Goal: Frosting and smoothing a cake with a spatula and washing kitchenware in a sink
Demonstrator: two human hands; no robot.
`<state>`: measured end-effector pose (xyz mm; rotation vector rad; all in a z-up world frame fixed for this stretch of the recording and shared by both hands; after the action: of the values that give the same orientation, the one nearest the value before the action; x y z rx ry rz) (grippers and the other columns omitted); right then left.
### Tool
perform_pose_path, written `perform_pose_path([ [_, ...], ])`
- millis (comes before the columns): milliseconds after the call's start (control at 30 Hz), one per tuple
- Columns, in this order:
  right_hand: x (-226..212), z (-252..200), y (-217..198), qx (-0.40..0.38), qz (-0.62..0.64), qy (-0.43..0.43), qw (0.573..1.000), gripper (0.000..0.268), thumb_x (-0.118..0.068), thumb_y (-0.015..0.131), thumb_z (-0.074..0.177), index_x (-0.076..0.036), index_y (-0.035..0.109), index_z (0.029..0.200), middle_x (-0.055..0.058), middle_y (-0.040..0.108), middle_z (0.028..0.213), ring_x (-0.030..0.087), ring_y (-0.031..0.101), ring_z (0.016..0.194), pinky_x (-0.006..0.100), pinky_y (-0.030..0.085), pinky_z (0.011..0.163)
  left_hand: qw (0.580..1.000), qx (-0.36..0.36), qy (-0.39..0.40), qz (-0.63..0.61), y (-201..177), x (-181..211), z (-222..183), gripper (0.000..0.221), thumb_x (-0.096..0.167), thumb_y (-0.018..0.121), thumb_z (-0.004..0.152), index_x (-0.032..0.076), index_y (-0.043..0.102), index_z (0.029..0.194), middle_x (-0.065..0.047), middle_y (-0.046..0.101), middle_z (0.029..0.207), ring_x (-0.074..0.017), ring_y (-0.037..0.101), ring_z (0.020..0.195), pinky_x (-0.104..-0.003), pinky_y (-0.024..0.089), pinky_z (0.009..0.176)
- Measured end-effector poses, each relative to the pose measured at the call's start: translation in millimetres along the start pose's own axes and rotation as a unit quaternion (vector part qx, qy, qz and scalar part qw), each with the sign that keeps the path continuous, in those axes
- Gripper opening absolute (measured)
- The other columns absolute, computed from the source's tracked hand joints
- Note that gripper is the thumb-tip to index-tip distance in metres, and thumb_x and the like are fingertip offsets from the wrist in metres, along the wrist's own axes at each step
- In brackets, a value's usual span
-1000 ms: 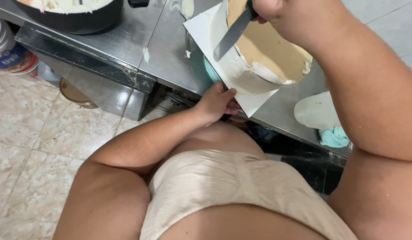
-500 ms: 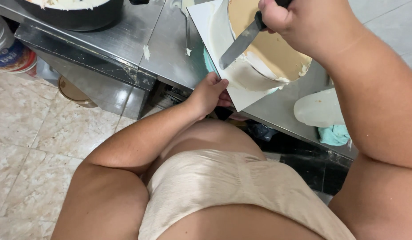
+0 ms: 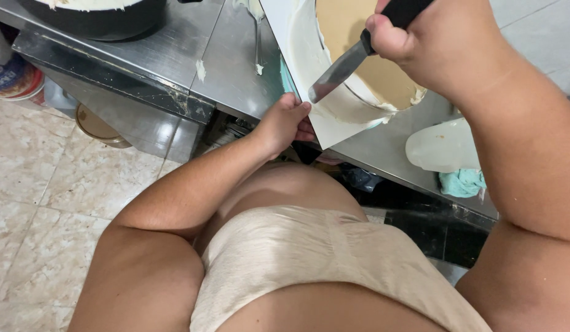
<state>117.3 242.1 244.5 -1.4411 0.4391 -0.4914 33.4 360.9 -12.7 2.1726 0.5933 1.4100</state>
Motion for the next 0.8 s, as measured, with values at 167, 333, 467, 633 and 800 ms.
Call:
perform_pose_path([
  [167, -2.0, -8.1, -2.8, 0.008, -0.002, -0.002, 1.000, 0.006, -0.015, 0.074, 0.109, -0.009, 0.072, 0.108, 0.003, 0.066, 0.098, 0.024, 0.060, 0.089, 0.039, 0.041, 0.076, 1.000, 0.012, -0.010, 0.024, -1.5, 9.2, -2.7, 0.017, 0.020, 0.046, 0.107, 0.008, 0.043, 0.096, -0.016, 0.066, 0.083, -0.0244, 0.067, 0.069, -0.035, 0.063, 0.060],
  [333, 0.7, -12.2, -4.0, 0.009, 0.037, -0.009, 0.999, 0.004, -0.007, 0.073, 0.106, -0.010, 0.071, 0.108, 0.003, 0.069, 0.104, 0.023, 0.063, 0.097, 0.038, 0.043, 0.083, 1.000, -0.002, 0.009, 0.008, -10.5, 2.2, 10.6, 0.014, 0.020, 0.046, 0.106, 0.010, 0.043, 0.097, -0.014, 0.064, 0.080, -0.0219, 0.064, 0.063, -0.033, 0.060, 0.054],
  [467, -1.3, -16.3, -6.5, -0.010, 0.027, 0.012, 1.000, 0.006, -0.012, 0.073, 0.108, -0.010, 0.069, 0.105, 0.001, 0.064, 0.097, 0.022, 0.058, 0.090, 0.038, 0.040, 0.079, 1.000, 0.012, 0.005, 0.026, -13.6, 11.5, 6.6, 0.015, 0.023, 0.047, 0.105, 0.010, 0.047, 0.097, -0.013, 0.065, 0.081, -0.0206, 0.063, 0.064, -0.031, 0.057, 0.055],
  [633, -3.5, -20.0, -9.7, -0.018, 0.035, 0.014, 0.999, 0.003, -0.010, 0.072, 0.107, -0.012, 0.070, 0.105, 0.001, 0.065, 0.096, 0.022, 0.058, 0.089, 0.038, 0.040, 0.078, 0.999, 0.022, 0.000, 0.043, -17.8, 16.8, 10.0, 0.015, 0.025, 0.046, 0.106, 0.013, 0.049, 0.098, -0.008, 0.065, 0.084, -0.0182, 0.061, 0.065, -0.031, 0.055, 0.057],
  [800, -4.5, -24.0, -12.1, -0.019, 0.040, 0.032, 0.998, 0.002, -0.013, 0.072, 0.106, -0.013, 0.070, 0.107, 0.000, 0.065, 0.099, 0.021, 0.058, 0.091, 0.037, 0.040, 0.078, 0.998, 0.031, 0.011, 0.045, -24.5, 15.2, 22.1, 0.015, 0.027, 0.047, 0.106, 0.015, 0.050, 0.097, -0.005, 0.065, 0.076, -0.0150, 0.059, 0.058, -0.028, 0.048, 0.052],
])
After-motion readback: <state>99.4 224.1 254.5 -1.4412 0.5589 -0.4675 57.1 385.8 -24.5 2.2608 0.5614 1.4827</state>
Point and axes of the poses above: each hand's wrist, its own z-axis towards the middle knuckle, its own y-axis out of the palm, x = y × z, the point moved 1 cm from there along z, towards the middle knuckle
